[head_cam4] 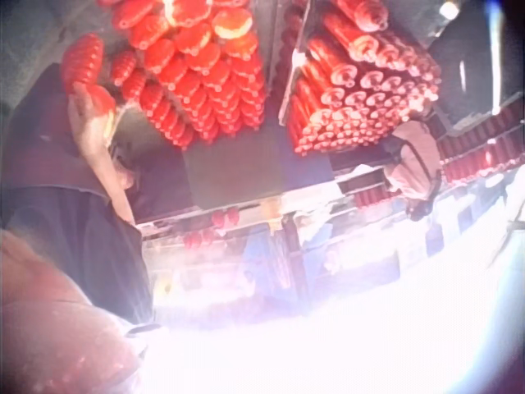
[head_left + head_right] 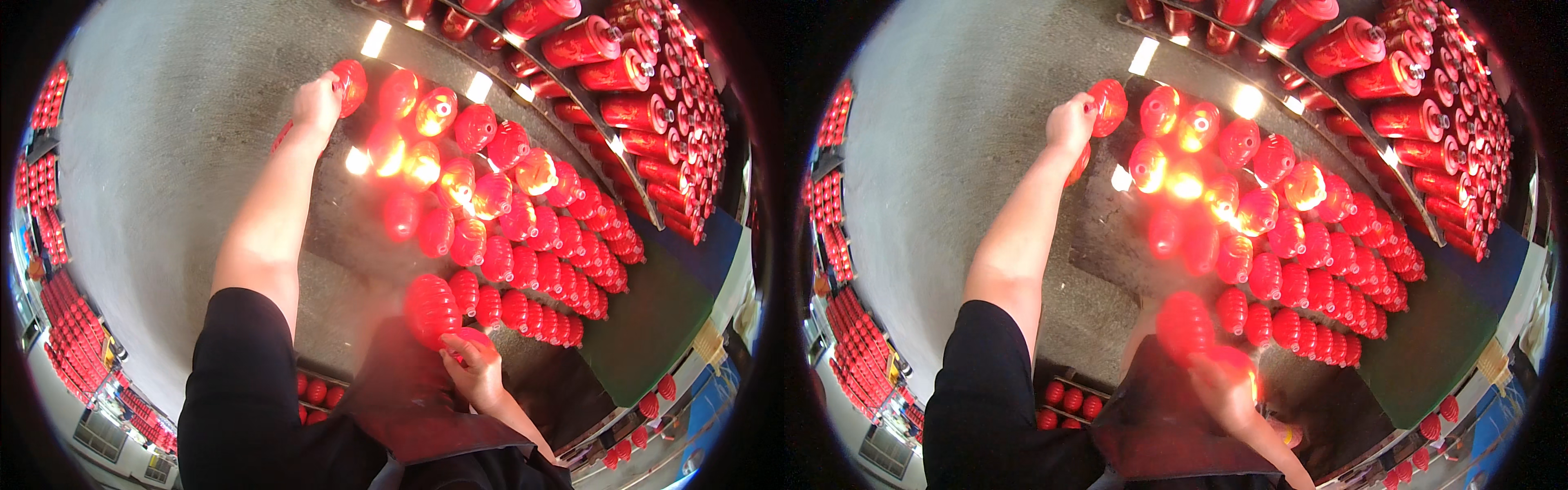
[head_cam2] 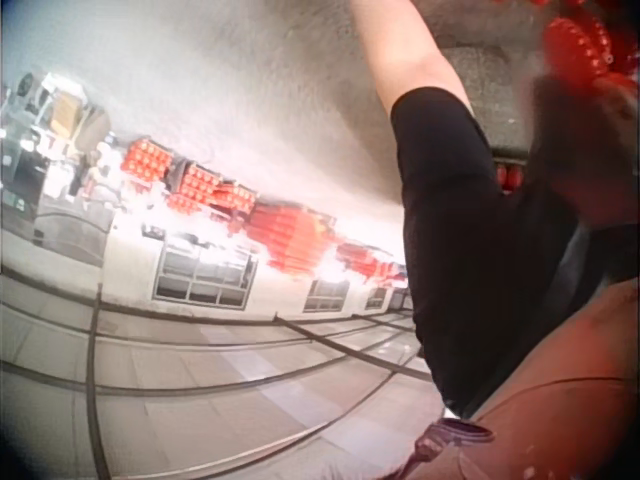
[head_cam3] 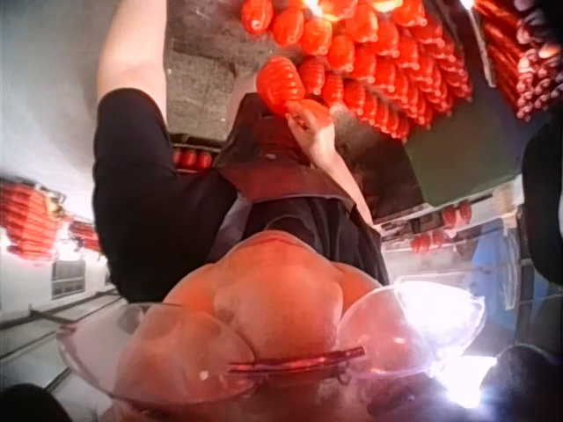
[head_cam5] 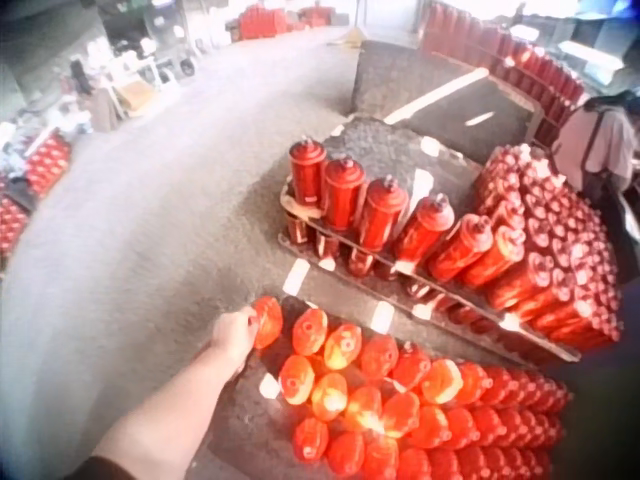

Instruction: The person repeatedly picks up red plastic bottles, applies a gold label to each bottle's body, smooths the label, and places the labeled bottles on a table. The person then moves the labeled bottles to a green tray and arranges them in rows.

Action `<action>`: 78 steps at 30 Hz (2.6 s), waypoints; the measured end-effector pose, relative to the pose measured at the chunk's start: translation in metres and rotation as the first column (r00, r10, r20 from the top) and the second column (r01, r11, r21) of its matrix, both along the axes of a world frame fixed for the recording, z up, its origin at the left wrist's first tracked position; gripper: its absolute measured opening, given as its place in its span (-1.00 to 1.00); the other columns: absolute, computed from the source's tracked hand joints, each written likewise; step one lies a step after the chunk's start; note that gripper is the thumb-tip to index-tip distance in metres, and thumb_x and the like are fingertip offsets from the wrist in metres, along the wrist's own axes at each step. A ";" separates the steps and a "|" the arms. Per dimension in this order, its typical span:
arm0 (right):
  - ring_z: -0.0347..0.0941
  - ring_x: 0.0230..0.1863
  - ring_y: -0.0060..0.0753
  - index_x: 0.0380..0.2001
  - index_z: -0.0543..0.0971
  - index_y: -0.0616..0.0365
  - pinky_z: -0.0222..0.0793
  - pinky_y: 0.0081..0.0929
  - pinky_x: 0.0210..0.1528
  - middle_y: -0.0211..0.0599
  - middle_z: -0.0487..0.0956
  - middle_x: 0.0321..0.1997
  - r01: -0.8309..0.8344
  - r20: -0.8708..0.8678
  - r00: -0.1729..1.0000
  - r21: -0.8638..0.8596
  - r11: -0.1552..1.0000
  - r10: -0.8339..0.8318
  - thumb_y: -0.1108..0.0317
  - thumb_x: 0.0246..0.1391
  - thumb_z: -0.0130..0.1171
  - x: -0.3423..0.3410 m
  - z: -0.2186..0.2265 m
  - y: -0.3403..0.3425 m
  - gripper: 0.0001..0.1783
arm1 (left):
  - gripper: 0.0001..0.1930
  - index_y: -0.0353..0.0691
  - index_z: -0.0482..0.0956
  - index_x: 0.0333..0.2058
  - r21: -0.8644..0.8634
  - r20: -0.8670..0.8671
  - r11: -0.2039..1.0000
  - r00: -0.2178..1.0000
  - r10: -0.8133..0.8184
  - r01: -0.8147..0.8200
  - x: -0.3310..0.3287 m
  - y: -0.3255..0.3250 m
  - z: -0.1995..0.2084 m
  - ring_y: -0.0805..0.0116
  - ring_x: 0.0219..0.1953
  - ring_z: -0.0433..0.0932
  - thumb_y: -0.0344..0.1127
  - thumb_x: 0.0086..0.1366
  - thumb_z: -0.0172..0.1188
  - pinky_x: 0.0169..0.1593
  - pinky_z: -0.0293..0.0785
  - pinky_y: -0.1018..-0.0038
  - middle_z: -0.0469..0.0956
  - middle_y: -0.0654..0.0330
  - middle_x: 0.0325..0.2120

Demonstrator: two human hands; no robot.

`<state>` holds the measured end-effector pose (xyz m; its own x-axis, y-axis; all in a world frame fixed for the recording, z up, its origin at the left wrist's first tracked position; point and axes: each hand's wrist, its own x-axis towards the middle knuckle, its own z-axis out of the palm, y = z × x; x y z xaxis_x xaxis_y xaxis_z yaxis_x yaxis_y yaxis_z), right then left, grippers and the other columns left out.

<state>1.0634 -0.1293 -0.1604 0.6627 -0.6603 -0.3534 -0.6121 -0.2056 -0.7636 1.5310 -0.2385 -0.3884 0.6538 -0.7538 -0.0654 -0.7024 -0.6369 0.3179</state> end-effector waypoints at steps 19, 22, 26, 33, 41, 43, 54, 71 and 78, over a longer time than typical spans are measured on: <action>0.55 -0.54 -0.25 -0.08 0.68 0.11 0.44 -0.33 -0.49 -0.22 0.62 -0.50 -0.060 -0.004 0.998 0.166 0.984 0.062 0.48 0.03 0.44 0.035 -0.066 0.006 -0.66 | -0.73 -0.04 0.73 -0.07 0.092 -0.061 0.995 0.998 0.028 -0.022 0.005 -0.046 -0.064 -0.04 -0.16 0.72 -0.17 0.29 0.30 -0.06 0.63 0.13 0.73 -0.01 -0.24; 0.54 -0.55 -0.26 -0.09 0.68 0.12 0.44 -0.33 -0.49 -0.23 0.61 -0.52 -0.076 0.023 0.997 0.149 0.986 0.073 0.49 0.03 0.43 0.042 -0.072 0.010 -0.67 | -0.72 -0.03 0.73 -0.06 0.091 -0.087 0.996 0.996 0.003 0.005 0.009 -0.045 -0.065 -0.03 -0.15 0.71 -0.15 0.29 0.30 -0.05 0.63 0.15 0.73 -0.01 -0.22; 0.54 -0.55 -0.27 -0.11 0.68 0.12 0.45 -0.34 -0.49 -0.24 0.61 -0.52 -0.058 0.024 0.998 0.155 0.986 0.055 0.50 0.02 0.44 0.051 -0.078 0.018 -0.68 | -0.67 0.03 0.72 0.01 0.045 -0.133 0.998 0.990 -0.040 0.047 0.013 -0.045 -0.065 -0.02 -0.15 0.72 -0.10 0.30 0.31 -0.04 0.63 0.17 0.74 0.02 -0.22; 0.54 -0.57 -0.30 -0.15 0.69 0.10 0.44 -0.36 -0.49 -0.27 0.63 -0.51 -0.057 0.043 0.998 0.145 0.988 0.052 0.49 -0.01 0.44 0.064 -0.092 0.026 -0.70 | -0.58 0.05 0.65 0.13 -0.173 -0.245 0.971 0.962 0.122 -0.167 0.006 -0.018 -0.060 -0.03 -0.24 0.72 0.03 0.39 0.20 -0.07 0.62 0.11 0.74 0.08 -0.36; 0.52 -0.59 -0.29 -0.18 0.72 0.06 0.44 -0.34 -0.50 -0.25 0.66 -0.47 -0.024 0.018 1.000 0.098 0.995 0.022 0.46 -0.01 0.43 0.088 -0.116 0.034 -0.73 | -0.76 -0.03 0.68 -0.01 -0.501 -0.434 0.715 0.856 0.280 -0.488 -0.026 0.026 -0.089 0.32 -0.50 0.60 -0.21 0.39 0.26 -0.26 0.58 0.32 0.62 0.26 -0.57; 0.54 -0.57 -0.28 -0.18 0.72 0.06 0.46 -0.35 -0.47 -0.24 0.67 -0.44 -0.022 0.029 0.999 0.100 0.995 0.019 0.47 -0.02 0.42 0.093 -0.123 0.037 -0.73 | -0.77 -0.05 0.68 -0.02 -0.540 -0.504 0.647 0.823 0.264 -0.538 -0.031 0.027 -0.100 0.34 -0.50 0.58 -0.22 0.39 0.26 -0.26 0.57 0.33 0.62 0.26 -0.56; 0.67 -0.34 0.03 -0.17 0.72 0.04 0.59 -0.12 -0.25 -0.06 0.69 -0.38 0.063 -0.016 0.998 0.172 0.983 -0.061 0.36 0.03 0.40 0.166 -0.195 0.043 -0.76 | -0.76 -0.30 0.62 0.03 -0.500 -0.742 0.587 0.665 0.087 -0.636 -0.043 0.103 -0.074 0.41 -0.09 0.60 -0.33 0.54 0.08 0.10 0.52 0.44 0.65 0.16 -0.16; 0.68 -0.34 0.12 -0.10 0.69 0.11 0.59 -0.04 -0.27 0.04 0.69 -0.36 0.177 -0.033 0.984 0.126 0.976 -0.174 0.38 0.09 0.32 0.288 -0.270 0.040 -0.73 | -0.64 -0.20 0.59 0.18 -0.158 -0.796 0.819 0.562 0.225 -0.552 -0.104 0.234 -0.059 0.36 0.02 0.59 -0.22 0.52 0.11 0.11 0.51 0.43 0.61 0.15 0.06; 0.68 -0.35 0.00 -0.19 0.68 0.15 0.56 -0.18 -0.30 -0.04 0.70 -0.29 0.443 0.147 0.874 0.148 0.884 -0.462 0.42 0.10 0.28 0.262 -0.296 0.035 -0.81 | -0.62 -0.19 0.64 0.05 -0.125 -0.469 0.979 0.879 0.086 -0.163 -0.100 0.220 -0.054 0.20 -0.04 0.68 -0.46 0.24 0.38 -0.01 0.63 0.30 0.57 0.06 0.10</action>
<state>1.3258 -0.0947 -0.4568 0.3573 -0.8676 -0.3458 -0.4747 0.1501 -0.8673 1.4310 -0.0182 -0.4427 0.6679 -0.6936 -0.2700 -0.3710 -0.6247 0.6871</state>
